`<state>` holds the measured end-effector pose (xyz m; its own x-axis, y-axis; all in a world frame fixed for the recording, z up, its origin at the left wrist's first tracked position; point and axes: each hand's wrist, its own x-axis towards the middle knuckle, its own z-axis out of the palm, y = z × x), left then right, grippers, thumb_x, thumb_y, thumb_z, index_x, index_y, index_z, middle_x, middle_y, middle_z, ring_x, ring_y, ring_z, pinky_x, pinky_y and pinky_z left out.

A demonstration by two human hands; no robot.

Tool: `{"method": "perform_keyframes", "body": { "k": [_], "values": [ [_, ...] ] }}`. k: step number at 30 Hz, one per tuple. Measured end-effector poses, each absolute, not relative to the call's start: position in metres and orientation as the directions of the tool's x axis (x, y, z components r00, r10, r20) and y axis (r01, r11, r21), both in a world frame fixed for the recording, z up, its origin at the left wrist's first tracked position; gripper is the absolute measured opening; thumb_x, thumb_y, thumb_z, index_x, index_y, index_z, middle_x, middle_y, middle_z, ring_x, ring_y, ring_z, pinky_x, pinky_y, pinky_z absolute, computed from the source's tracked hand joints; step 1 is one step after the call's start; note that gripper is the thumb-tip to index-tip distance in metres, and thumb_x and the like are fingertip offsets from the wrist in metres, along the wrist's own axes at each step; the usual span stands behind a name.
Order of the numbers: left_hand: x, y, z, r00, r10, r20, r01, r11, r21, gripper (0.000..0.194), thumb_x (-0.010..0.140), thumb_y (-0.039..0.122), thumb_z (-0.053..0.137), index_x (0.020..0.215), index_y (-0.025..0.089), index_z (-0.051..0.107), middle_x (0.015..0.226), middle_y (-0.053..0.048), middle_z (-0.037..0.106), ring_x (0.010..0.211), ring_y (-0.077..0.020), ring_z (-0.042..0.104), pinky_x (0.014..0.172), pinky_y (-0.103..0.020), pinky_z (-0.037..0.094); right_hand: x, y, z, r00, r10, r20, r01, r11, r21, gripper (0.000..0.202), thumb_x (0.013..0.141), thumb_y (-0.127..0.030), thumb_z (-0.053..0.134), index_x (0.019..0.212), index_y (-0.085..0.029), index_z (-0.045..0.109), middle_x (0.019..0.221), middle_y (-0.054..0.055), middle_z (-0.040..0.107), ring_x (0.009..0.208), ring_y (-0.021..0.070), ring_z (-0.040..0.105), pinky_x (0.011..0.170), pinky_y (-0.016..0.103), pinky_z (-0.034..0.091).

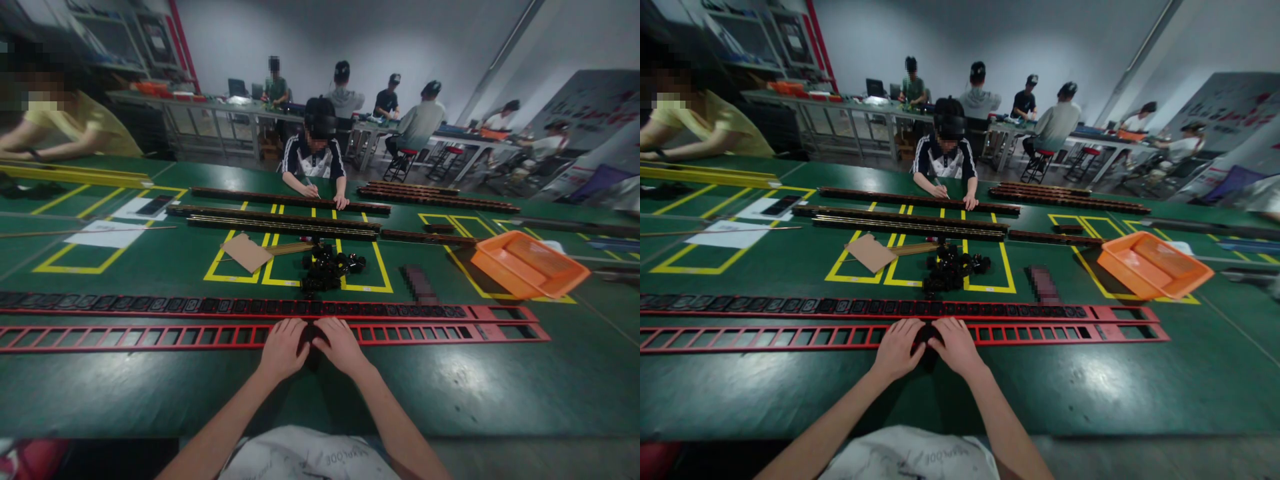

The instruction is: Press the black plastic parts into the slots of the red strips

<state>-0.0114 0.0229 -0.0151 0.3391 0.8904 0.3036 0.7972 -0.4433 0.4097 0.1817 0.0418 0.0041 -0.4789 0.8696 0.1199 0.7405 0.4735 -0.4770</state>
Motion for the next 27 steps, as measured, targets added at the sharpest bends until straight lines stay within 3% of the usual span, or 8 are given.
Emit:
{"method": "perform_keyframes", "body": {
  "k": [7, 14, 27],
  "values": [
    [-0.015, 0.022, -0.019, 0.366, 0.872, 0.325, 0.796, -0.474, 0.376, 0.042, 0.090, 0.032, 0.049, 0.130, 0.018, 0.050, 0.127, -0.011, 0.059, 0.115, -0.0282, 0.052, 0.100, -0.045, 0.039, 0.182, 0.040, 0.001, -0.490, 0.858, 0.152, 0.752, 0.505, -0.424, 0.033, 0.094, -0.029, 0.058, 0.126, -0.022, 0.057, 0.123, 0.008, 0.064, 0.117, 0.0242, 0.054, 0.102, 0.043, 0.040],
    [-0.011, 0.022, -0.011, 0.359, 0.883, 0.304, 0.809, -0.456, 0.371, 0.029, 0.090, 0.028, 0.048, 0.118, 0.020, 0.055, 0.117, -0.010, 0.062, 0.109, -0.0270, 0.054, 0.096, -0.043, 0.041, 0.179, 0.037, -0.002, -0.479, 0.859, 0.178, 0.769, 0.509, -0.387, 0.037, 0.094, -0.029, 0.059, 0.129, -0.021, 0.056, 0.125, 0.009, 0.064, 0.118, 0.0250, 0.054, 0.103, 0.045, 0.040],
    [-0.014, 0.022, -0.012, 0.370, 0.882, 0.291, 0.792, -0.463, 0.397, 0.029, 0.093, 0.025, 0.044, 0.119, 0.019, 0.054, 0.117, -0.009, 0.062, 0.109, -0.0256, 0.054, 0.095, -0.042, 0.041, 0.179, 0.036, -0.011, -0.488, 0.846, 0.213, 0.780, 0.532, -0.328, 0.037, 0.097, -0.037, 0.052, 0.130, -0.019, 0.056, 0.124, 0.010, 0.064, 0.114, 0.0259, 0.054, 0.100, 0.044, 0.040]
  ]
}}
